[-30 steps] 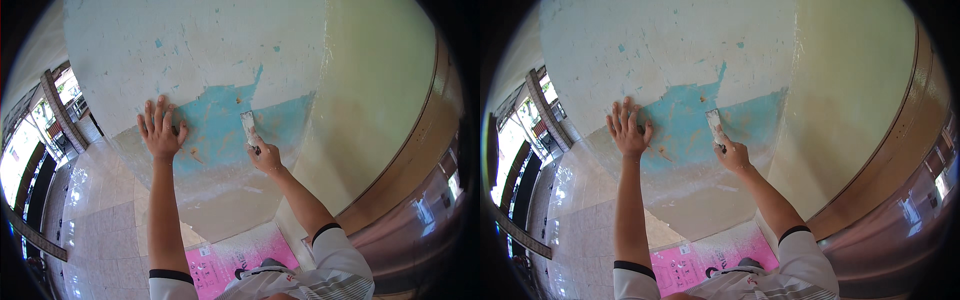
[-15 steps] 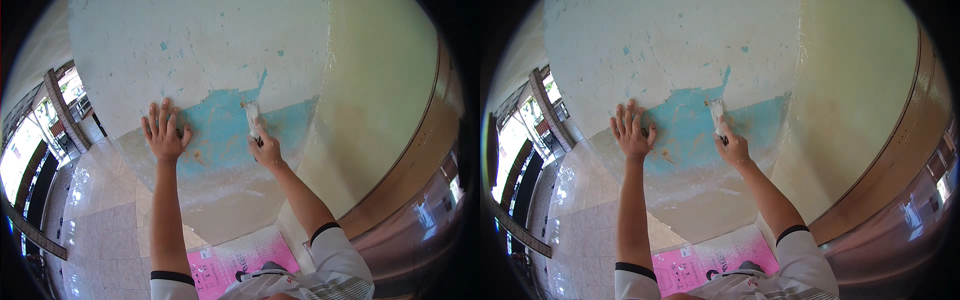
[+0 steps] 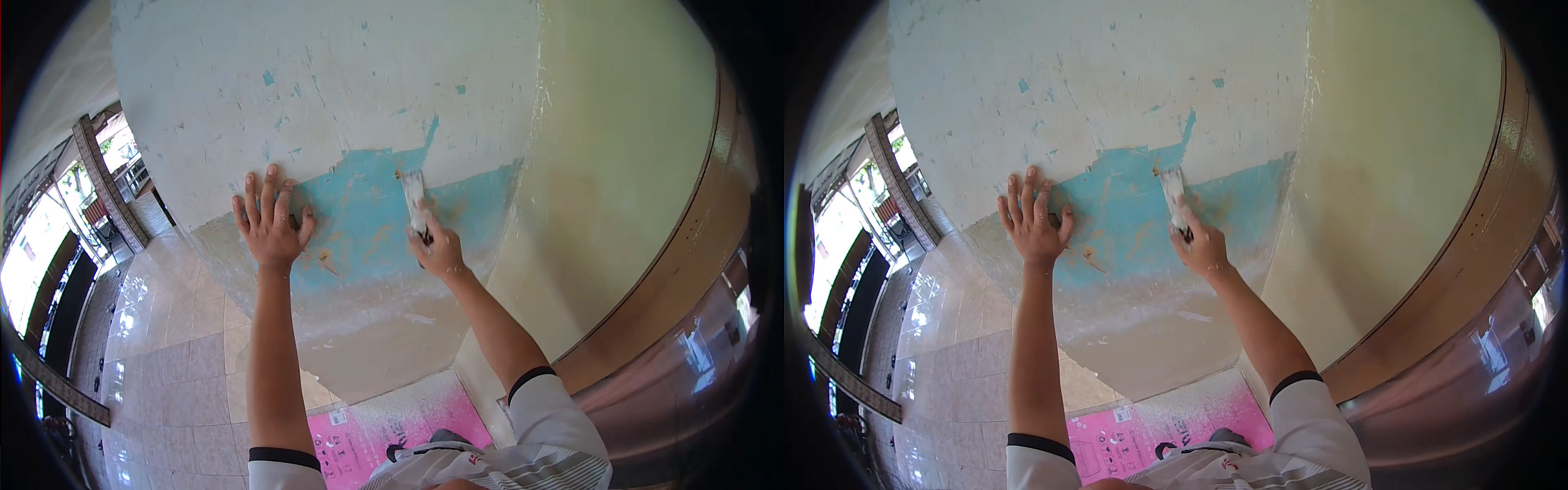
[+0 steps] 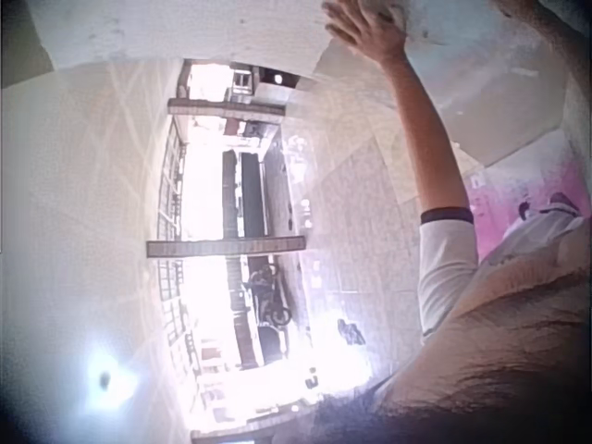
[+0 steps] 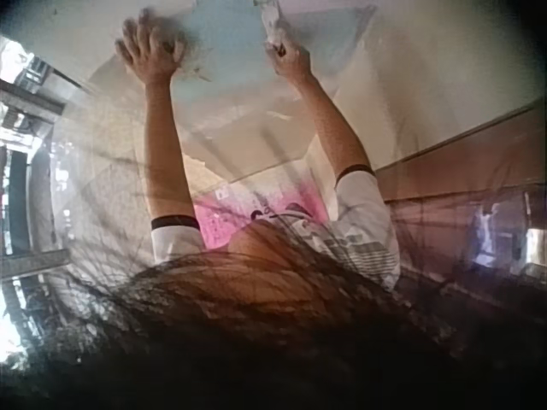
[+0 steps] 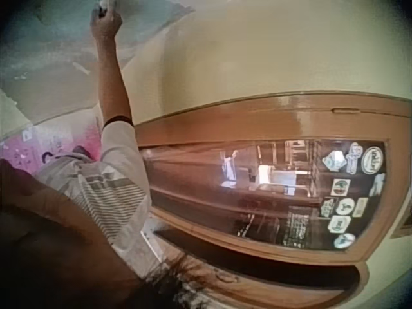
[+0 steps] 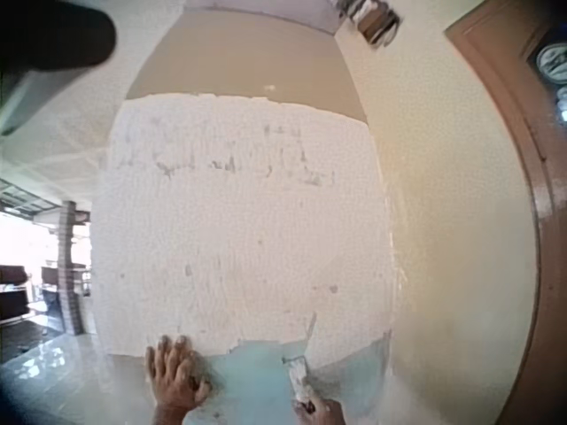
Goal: The person scrapes old paint and filler from a wall using a putty knife.
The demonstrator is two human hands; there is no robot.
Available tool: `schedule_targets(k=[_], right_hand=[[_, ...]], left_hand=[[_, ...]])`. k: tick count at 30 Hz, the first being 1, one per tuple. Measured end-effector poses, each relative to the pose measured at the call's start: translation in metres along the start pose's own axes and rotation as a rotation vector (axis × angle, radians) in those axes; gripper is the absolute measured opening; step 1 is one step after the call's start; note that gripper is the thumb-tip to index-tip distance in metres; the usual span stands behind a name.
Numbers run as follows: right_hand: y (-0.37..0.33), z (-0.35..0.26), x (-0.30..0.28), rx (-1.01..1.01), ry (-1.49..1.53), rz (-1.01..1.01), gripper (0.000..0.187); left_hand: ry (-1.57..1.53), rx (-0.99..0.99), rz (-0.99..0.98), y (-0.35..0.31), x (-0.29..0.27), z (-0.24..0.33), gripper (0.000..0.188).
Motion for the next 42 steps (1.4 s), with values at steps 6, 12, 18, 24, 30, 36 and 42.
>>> schedule_targets(k=[6, 12, 18, 24, 30, 36, 42], right_hand=[[-0.038, 0.006, 0.019, 0.075, 0.037, -0.005, 0.067], [-0.046, 0.011, 0.017, 0.023, 0.140, 0.041, 0.065], [0.009, -0.006, -0.002, 0.052, 0.127, 0.077, 0.065], [-0.074, 0.020, 0.032, 0.096, 0.099, -0.031, 0.068], [0.025, 0.002, -0.008, 0.082, 0.149, 0.072, 0.066], [0.009, -0.004, 0.009, 0.151, 0.216, 0.059, 0.071], [-0.044, 0.001, 0.042, 0.146, 0.202, -0.023, 0.064]], left_hand=[[-0.003, 0.006, 0.011, 0.000, -0.003, -0.001, 0.038], [-0.005, 0.002, -0.001, 0.001, -0.001, 0.001, 0.037], [0.001, 0.001, 0.001, 0.000, -0.003, -0.002, 0.037], [0.005, -0.019, 0.018, 0.000, -0.001, 0.001, 0.034], [0.002, 0.007, 0.013, 0.000, -0.001, 0.002, 0.038], [0.015, 0.009, 0.000, 0.001, -0.003, -0.002, 0.038], [0.018, 0.004, 0.003, 0.000, -0.001, 0.000, 0.038]])
Point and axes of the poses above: each hand's wrist, its own y-axis towards the middle knuckle, its own x-axis out of the palm, z = x × y, the point moved 9 cm from there along y, towards the middle knuckle, and after that the axes turned 2 degrees about -y, right-handed, at the moved point
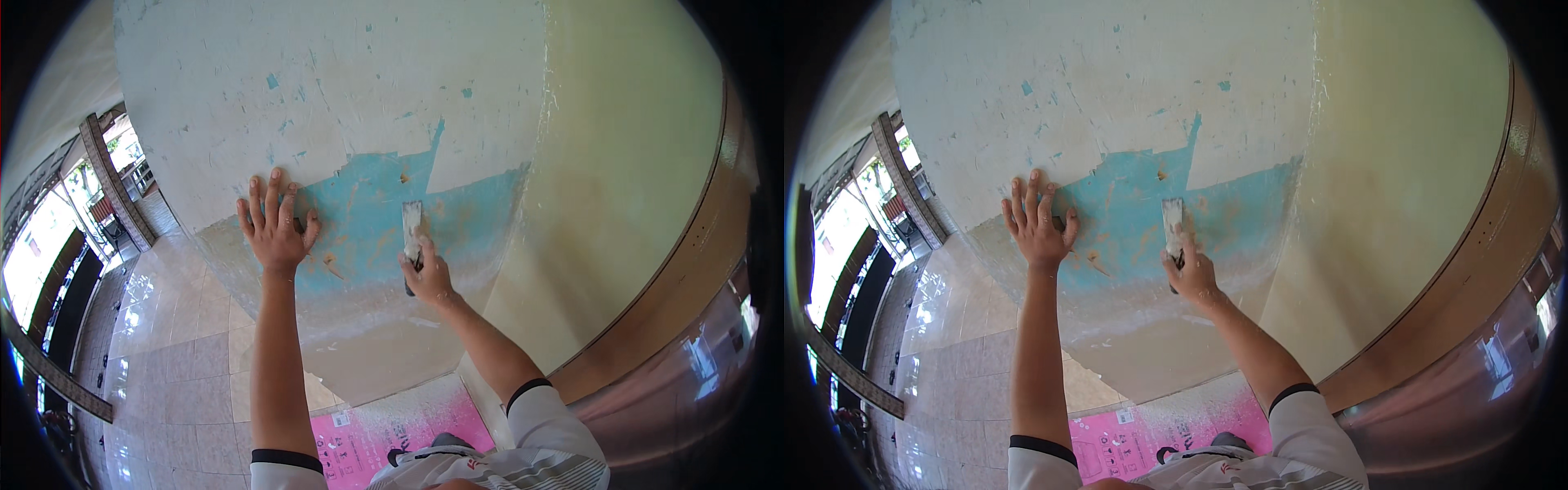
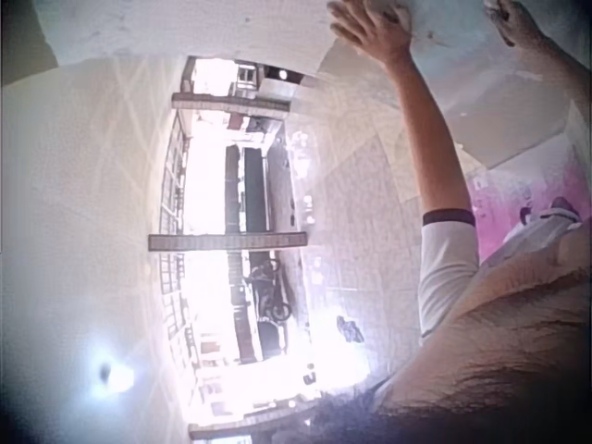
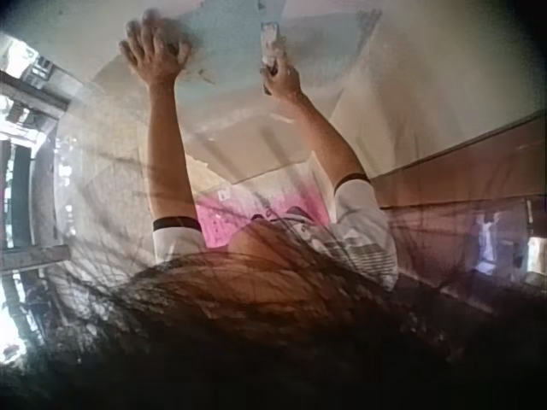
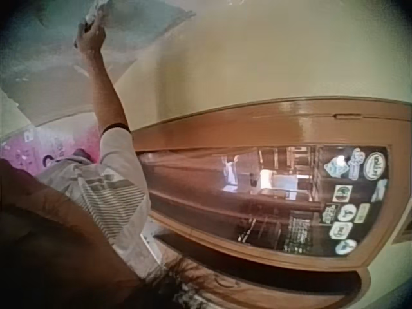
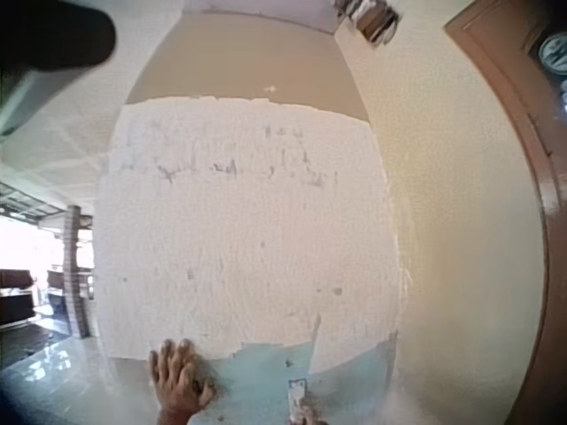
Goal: The person scrapes old paint and filler from a wall using a putty knife.
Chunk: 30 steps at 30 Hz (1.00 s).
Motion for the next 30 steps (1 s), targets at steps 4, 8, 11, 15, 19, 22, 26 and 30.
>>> schedule_targets(k=[4, 8, 11, 15, 19, 22, 26, 30], right_hand=[[0.073, -0.026, -0.043, -0.053, 0.056, 0.138, 0.059], [0.091, -0.030, -0.054, -0.027, 0.024, 0.116, 0.064], [0.047, -0.013, -0.029, 0.029, 0.037, 0.045, 0.067], [0.029, -0.006, -0.019, 0.068, 0.036, -0.032, 0.067], [0.092, -0.037, -0.063, 0.002, 0.031, 0.093, 0.062], [0.106, -0.034, -0.069, 0.012, -0.027, 0.098, 0.061], [0.052, -0.017, -0.038, 0.048, -0.025, 0.021, 0.061], [0.050, -0.014, -0.040, 0.065, 0.045, -0.021, 0.064]], left_hand=[[-0.006, 0.003, 0.000, -0.001, -0.002, -0.002, 0.039], [-0.003, 0.003, -0.002, -0.001, -0.001, 0.000, 0.039], [0.006, 0.006, 0.005, 0.002, -0.004, 0.000, 0.038], [-0.004, 0.003, -0.005, -0.001, 0.001, 0.003, 0.038], [-0.010, 0.004, 0.001, 0.000, -0.002, -0.001, 0.038], [-0.004, -0.001, -0.011, 0.002, -0.002, 0.000, 0.038], [0.010, -0.034, -0.005, 0.000, -0.001, -0.004, 0.033], [-0.010, 0.006, 0.011, 0.001, -0.001, 0.002, 0.037]])
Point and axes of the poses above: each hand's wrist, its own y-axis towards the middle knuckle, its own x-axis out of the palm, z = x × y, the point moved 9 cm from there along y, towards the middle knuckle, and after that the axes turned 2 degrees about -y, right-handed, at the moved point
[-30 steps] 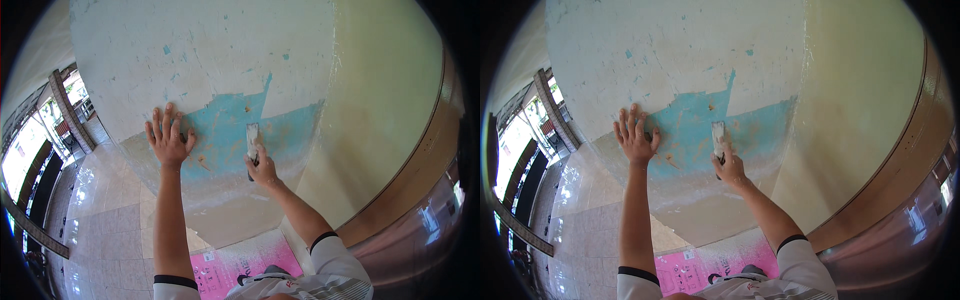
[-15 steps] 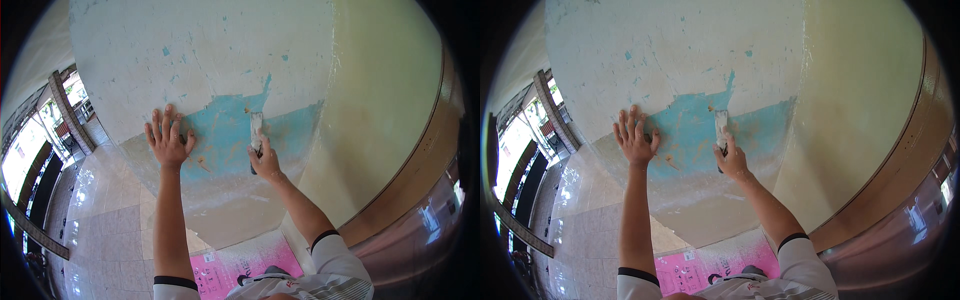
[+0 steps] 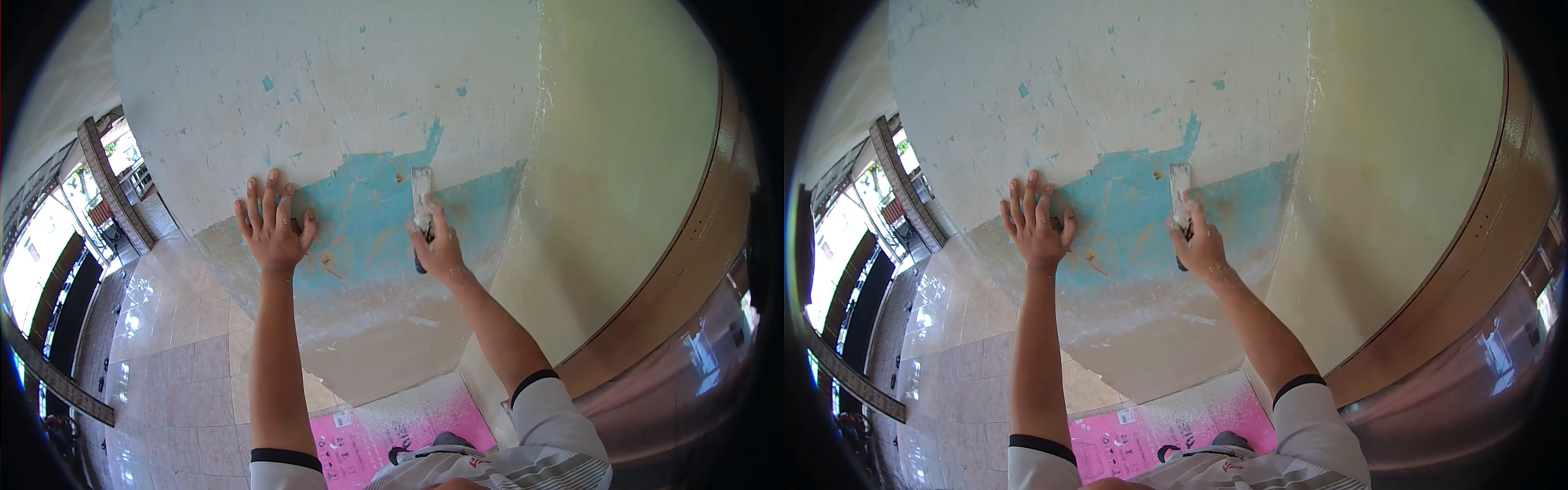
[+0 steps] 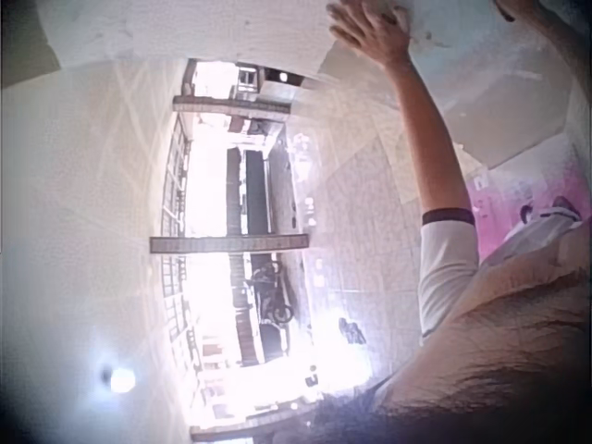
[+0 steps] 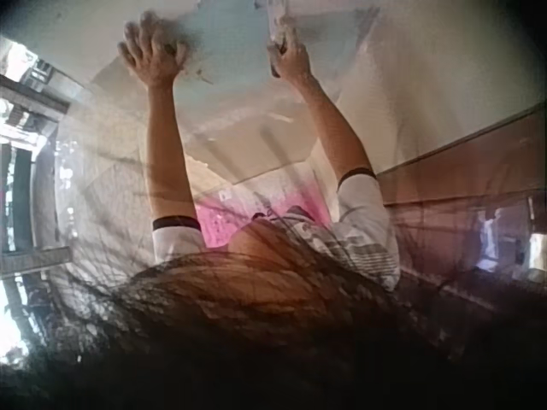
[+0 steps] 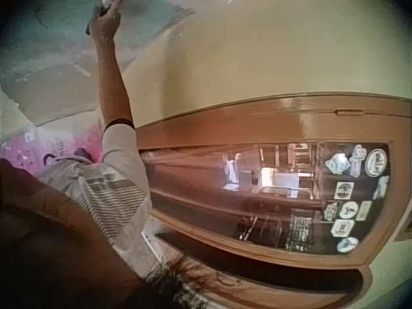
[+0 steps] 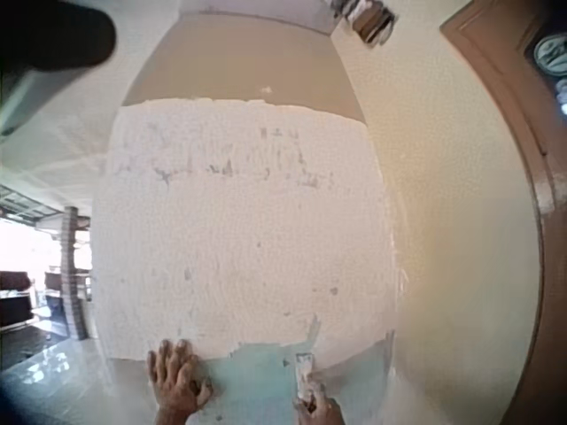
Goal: The person scrapes old paint and filler from a wall using a putty knife.
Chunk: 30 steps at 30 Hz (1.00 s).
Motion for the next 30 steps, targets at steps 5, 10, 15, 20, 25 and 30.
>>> schedule_targets(k=[5, 10, 15, 20, 25, 30], right_hand=[[0.043, -0.023, -0.030, 0.031, 0.141, 0.084, 0.064], [-0.009, 0.004, 0.007, -0.012, 0.092, 0.044, 0.068], [0.032, -0.010, -0.022, -0.057, 0.059, 0.068, 0.070], [0.051, -0.033, -0.035, -0.012, 0.060, 0.072, 0.067], [0.018, -0.015, -0.016, -0.086, 0.081, 0.040, 0.065], [0.073, -0.036, -0.041, 0.010, 0.102, 0.048, 0.064]], left_hand=[[0.001, -0.007, -0.010, -0.002, 0.000, -0.003, 0.037], [0.001, -0.003, -0.002, 0.001, -0.001, 0.000, 0.037], [-0.003, -0.008, -0.010, -0.001, 0.002, 0.001, 0.038], [0.002, -0.008, -0.010, -0.003, -0.003, -0.005, 0.039], [0.002, -0.004, -0.016, -0.002, 0.000, -0.002, 0.039], [0.002, -0.002, -0.021, -0.005, 0.001, -0.005, 0.039]])
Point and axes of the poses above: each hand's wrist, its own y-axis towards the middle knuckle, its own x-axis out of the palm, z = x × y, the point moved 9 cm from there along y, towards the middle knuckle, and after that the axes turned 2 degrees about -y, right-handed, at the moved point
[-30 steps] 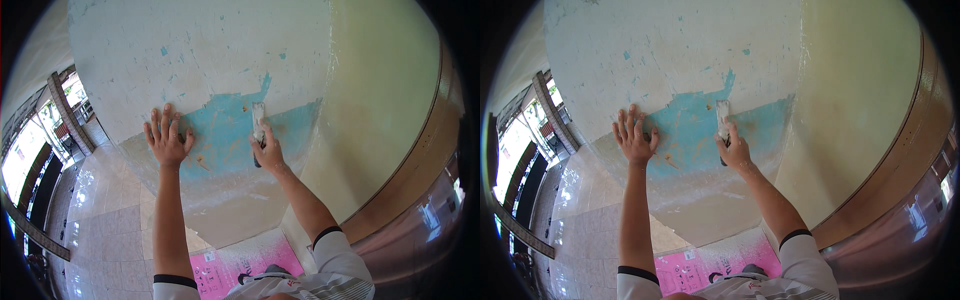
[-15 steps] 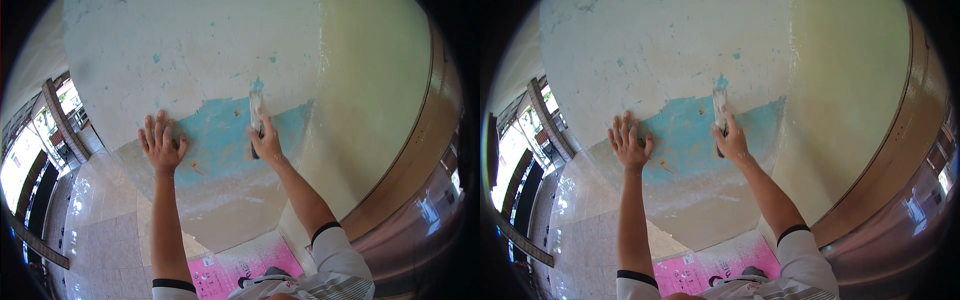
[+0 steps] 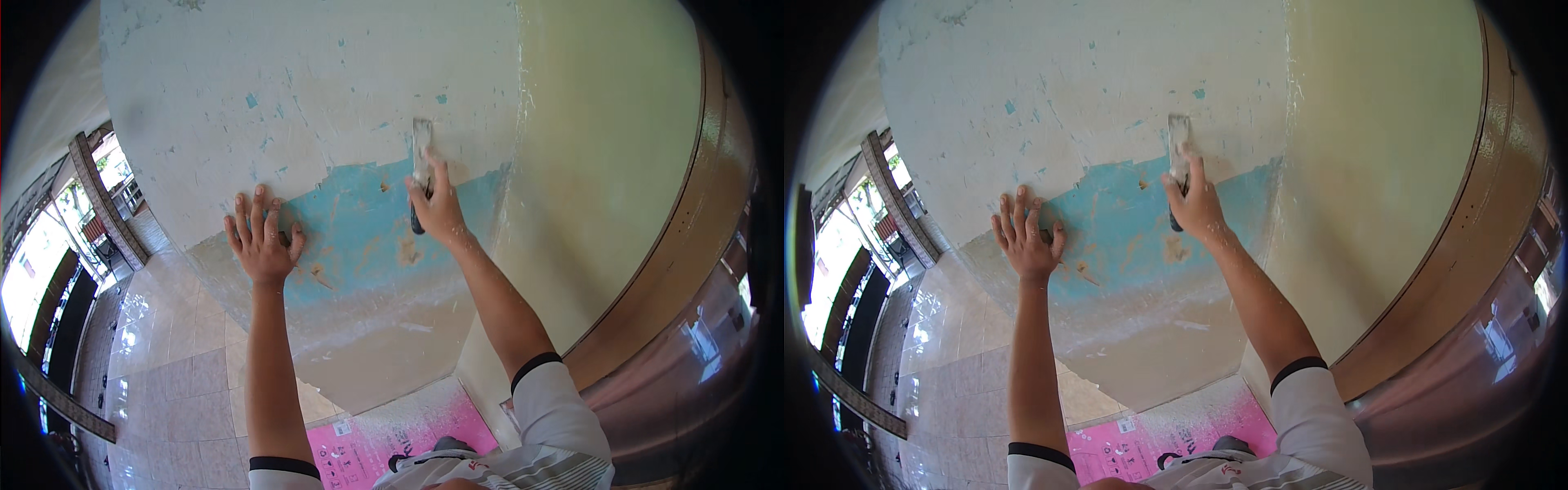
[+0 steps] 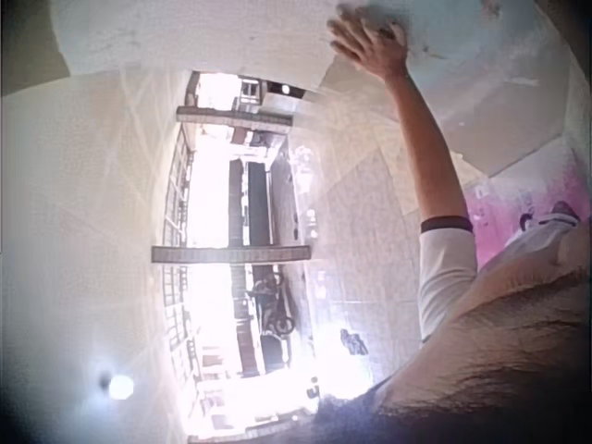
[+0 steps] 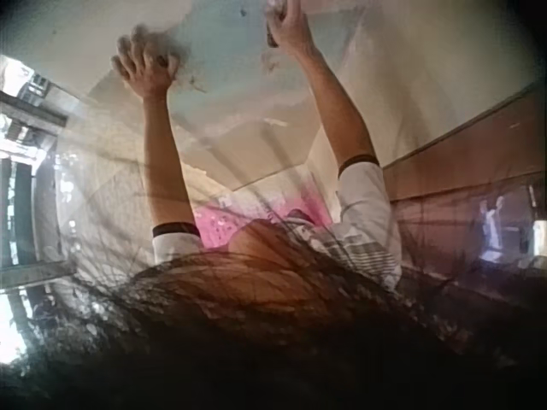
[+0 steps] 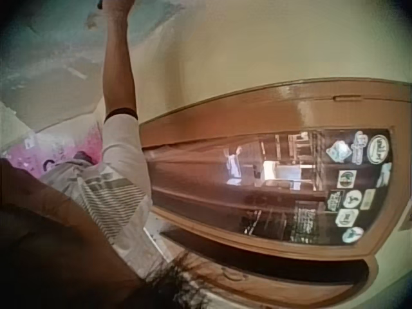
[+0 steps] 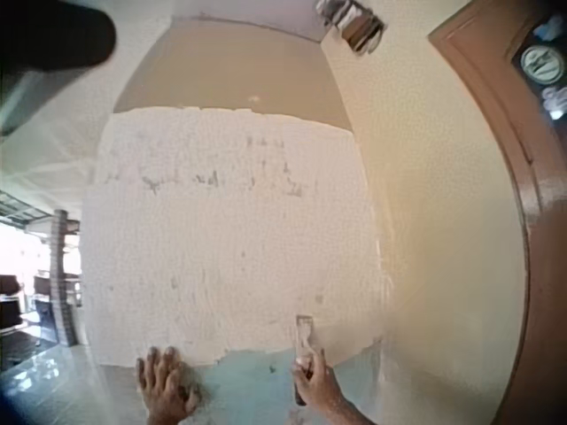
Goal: The person scrapes old paint and filler from a wall using a putty knife.
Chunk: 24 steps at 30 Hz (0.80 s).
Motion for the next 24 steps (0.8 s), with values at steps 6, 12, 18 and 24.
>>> schedule_targets(k=[6, 12, 18, 24], right_hand=[[0.018, 0.003, -0.045, 0.009, -0.289, 0.151, 0.067], [-0.033, 0.061, -0.032, -0.062, -0.599, 0.165, 0.067], [0.025, 0.012, -0.047, -0.017, -0.607, 0.143, 0.065], [-0.020, 0.053, -0.030, -0.112, -0.697, 0.132, 0.066]], left_hand=[[0.004, 0.001, 0.007, 0.002, 0.000, 0.003, 0.038], [-0.008, -0.007, 0.013, 0.007, -0.003, 0.005, 0.039], [0.003, 0.001, 0.014, 0.002, -0.001, 0.002, 0.038], [0.012, -0.003, -0.002, 0.004, 0.000, 0.003, 0.038]])
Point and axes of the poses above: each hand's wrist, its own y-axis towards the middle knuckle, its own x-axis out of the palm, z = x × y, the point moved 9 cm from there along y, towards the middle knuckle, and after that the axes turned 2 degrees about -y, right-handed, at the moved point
